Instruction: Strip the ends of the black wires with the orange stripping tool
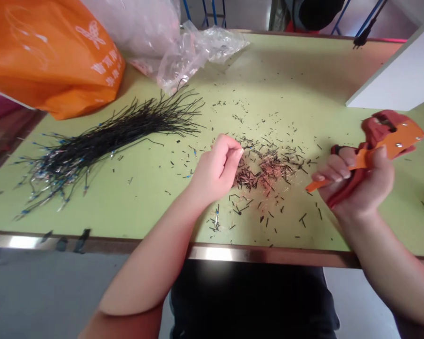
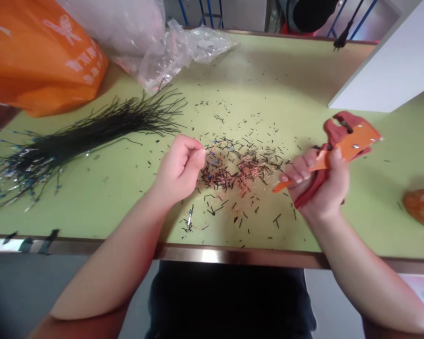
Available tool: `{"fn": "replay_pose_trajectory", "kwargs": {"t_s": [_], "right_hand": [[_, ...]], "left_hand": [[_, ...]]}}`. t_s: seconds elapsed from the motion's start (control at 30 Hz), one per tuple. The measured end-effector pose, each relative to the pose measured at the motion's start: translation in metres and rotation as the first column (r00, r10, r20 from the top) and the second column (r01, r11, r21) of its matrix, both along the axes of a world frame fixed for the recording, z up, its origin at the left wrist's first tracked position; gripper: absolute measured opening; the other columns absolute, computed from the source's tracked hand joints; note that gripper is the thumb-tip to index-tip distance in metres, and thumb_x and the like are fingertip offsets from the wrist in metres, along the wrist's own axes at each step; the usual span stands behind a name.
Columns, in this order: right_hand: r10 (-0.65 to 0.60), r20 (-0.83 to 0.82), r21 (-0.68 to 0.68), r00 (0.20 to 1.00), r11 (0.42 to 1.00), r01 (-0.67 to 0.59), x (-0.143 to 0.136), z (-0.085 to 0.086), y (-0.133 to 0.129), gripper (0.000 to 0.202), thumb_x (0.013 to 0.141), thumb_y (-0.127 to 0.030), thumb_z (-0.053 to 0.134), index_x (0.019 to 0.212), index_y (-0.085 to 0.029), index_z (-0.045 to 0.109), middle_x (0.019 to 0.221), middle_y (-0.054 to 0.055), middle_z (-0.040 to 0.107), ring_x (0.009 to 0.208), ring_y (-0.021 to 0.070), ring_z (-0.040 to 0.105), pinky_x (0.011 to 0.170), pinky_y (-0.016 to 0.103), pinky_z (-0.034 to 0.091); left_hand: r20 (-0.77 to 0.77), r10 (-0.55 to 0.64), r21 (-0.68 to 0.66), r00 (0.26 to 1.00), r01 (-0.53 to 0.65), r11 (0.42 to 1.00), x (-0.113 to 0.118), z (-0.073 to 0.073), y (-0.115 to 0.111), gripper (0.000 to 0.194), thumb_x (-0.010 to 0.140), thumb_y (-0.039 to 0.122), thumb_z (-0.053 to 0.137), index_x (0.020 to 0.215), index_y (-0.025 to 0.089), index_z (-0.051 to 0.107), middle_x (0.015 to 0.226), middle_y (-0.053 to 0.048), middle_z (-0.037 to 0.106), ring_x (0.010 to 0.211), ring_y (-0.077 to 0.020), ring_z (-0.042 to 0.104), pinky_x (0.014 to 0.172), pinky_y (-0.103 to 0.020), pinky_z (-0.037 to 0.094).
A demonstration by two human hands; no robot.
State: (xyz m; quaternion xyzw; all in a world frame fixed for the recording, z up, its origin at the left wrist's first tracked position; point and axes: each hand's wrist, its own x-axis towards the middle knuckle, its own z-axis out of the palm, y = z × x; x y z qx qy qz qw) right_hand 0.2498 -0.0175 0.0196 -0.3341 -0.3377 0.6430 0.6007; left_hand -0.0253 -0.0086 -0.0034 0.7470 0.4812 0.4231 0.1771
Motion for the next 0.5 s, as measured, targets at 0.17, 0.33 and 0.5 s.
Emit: {"fn": "replay_pose_trajectory", "kwargs": {"t_s": [0.17, 0.33, 0.5], "right_hand": [[0.301, 0.142, 0.005, 0.943, 0.952, -0.305, -0.021, -0.019, -0.013, 0.048, 0.089, -0.070, 0.069, 0.081, -0.023, 0.067, 0.065, 0.000, 0.055, 0.059, 0.0181, 0.054, 0.063, 0.037, 0.055], [0.467, 0.185, -0.075, 0.865, 0.884, -0.461, -0.042, -0.038, -0.028, 0.060, 0.090, -0.081, 0.059, 0.089, -0.022, 0.066, 0.072, 0.002, 0.063, 0.068, 0.0218, 0.065, 0.069, 0.038, 0.059], [0.457, 0.186, -0.091, 0.869, 0.889, -0.448, -0.044, -0.047, -0.025, 0.063, 0.093, -0.083, 0.052, 0.092, -0.021, 0.066, 0.073, 0.004, 0.065, 0.073, 0.0231, 0.067, 0.067, 0.036, 0.060]], "left_hand": [[-0.136, 0.020, 0.018, 0.991, -0.018, 1.000, 0.014, -0.004, -0.006, 0.004, 0.101, 0.021, 0.053, 0.097, 0.022, 0.054, 0.057, 0.008, 0.055, 0.046, -0.0091, 0.049, 0.049, -0.024, 0.035], [-0.204, 0.020, 0.174, 0.979, 0.016, 0.985, 0.029, -0.003, -0.018, 0.006, 0.099, 0.018, 0.056, 0.095, 0.021, 0.059, 0.064, 0.004, 0.066, 0.055, -0.0106, 0.060, 0.055, -0.024, 0.040], [-0.208, -0.050, 0.220, 0.977, 0.097, 0.971, 0.036, -0.001, -0.026, 0.009, 0.099, 0.016, 0.057, 0.092, 0.019, 0.062, 0.067, 0.003, 0.070, 0.056, -0.0102, 0.060, 0.055, -0.025, 0.041]]}}
